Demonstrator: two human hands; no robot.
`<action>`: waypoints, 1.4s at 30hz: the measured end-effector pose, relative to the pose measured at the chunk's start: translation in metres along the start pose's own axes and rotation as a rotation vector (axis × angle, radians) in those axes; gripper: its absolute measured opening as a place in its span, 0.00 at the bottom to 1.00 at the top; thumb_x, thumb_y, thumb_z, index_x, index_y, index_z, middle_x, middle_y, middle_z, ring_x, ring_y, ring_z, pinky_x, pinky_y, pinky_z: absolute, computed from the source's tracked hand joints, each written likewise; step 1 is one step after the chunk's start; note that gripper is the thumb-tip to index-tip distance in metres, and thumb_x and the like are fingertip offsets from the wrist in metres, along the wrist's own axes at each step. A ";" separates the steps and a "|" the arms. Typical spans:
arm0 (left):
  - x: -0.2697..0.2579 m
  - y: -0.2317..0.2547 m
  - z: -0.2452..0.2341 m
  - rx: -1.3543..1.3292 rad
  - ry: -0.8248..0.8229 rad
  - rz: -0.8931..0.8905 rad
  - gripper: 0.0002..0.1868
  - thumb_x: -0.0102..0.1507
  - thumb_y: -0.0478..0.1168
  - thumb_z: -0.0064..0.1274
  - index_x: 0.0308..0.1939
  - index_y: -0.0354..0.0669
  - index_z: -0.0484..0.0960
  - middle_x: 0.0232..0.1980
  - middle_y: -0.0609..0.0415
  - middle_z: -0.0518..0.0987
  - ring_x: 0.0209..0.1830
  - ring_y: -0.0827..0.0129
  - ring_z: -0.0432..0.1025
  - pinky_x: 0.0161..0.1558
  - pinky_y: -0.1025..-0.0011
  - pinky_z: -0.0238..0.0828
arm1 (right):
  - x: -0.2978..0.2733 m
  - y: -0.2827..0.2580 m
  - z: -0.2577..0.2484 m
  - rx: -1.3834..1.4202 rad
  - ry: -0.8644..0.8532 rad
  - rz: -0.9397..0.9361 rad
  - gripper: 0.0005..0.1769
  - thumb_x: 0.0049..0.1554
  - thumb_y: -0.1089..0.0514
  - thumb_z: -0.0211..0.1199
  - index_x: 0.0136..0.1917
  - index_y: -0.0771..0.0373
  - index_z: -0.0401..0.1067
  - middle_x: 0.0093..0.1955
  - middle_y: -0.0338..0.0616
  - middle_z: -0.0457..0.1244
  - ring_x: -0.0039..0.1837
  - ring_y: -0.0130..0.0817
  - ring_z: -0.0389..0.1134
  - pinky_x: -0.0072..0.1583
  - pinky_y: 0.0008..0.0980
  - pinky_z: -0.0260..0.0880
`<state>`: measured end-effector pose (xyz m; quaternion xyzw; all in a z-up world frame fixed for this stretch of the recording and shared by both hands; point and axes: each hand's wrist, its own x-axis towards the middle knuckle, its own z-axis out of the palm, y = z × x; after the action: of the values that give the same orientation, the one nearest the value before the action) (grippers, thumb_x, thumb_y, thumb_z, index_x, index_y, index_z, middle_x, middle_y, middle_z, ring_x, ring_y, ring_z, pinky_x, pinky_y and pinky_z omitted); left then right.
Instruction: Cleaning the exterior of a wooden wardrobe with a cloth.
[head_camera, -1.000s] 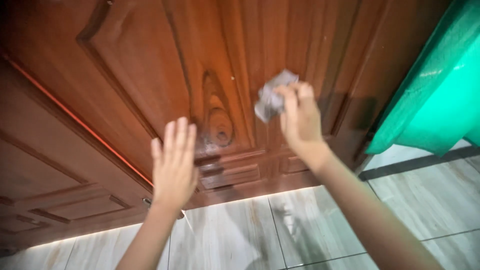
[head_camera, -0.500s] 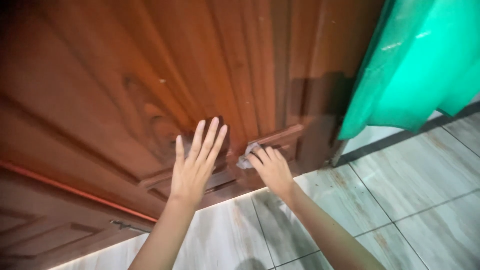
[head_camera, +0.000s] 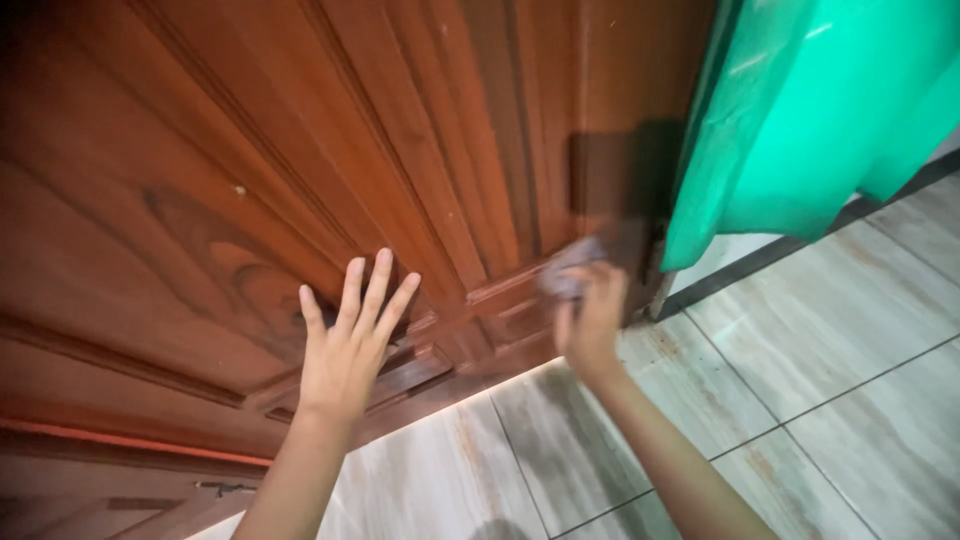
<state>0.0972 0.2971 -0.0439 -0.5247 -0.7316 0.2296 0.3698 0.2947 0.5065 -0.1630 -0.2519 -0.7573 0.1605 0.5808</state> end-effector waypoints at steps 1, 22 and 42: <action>0.000 -0.004 -0.004 0.001 -0.005 0.004 0.49 0.60 0.44 0.54 0.82 0.70 0.47 0.85 0.56 0.44 0.82 0.56 0.42 0.68 0.37 0.56 | -0.004 -0.006 0.007 0.002 -0.003 0.006 0.23 0.48 0.72 0.55 0.59 0.66 0.66 0.60 0.63 0.55 0.63 0.60 0.58 0.65 0.51 0.59; -0.159 -0.092 0.059 -0.094 -0.011 -0.229 0.39 0.69 0.56 0.52 0.84 0.63 0.58 0.85 0.57 0.55 0.84 0.53 0.50 0.72 0.33 0.50 | -0.125 -0.037 0.095 -0.018 -0.261 0.082 0.23 0.49 0.76 0.57 0.58 0.64 0.67 0.59 0.62 0.58 0.62 0.62 0.61 0.64 0.52 0.62; -0.193 -0.083 0.082 0.062 -0.265 -0.373 0.42 0.65 0.47 0.46 0.84 0.52 0.51 0.86 0.62 0.46 0.85 0.70 0.40 0.75 0.46 0.43 | -0.111 -0.162 0.127 0.820 -0.006 0.819 0.30 0.67 0.53 0.58 0.75 0.60 0.49 0.71 0.45 0.55 0.63 0.29 0.62 0.54 0.30 0.71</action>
<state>0.0177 0.0919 -0.0929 -0.3338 -0.8507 0.2466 0.3225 0.1633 0.3167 -0.1998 -0.2785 -0.4755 0.6533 0.5192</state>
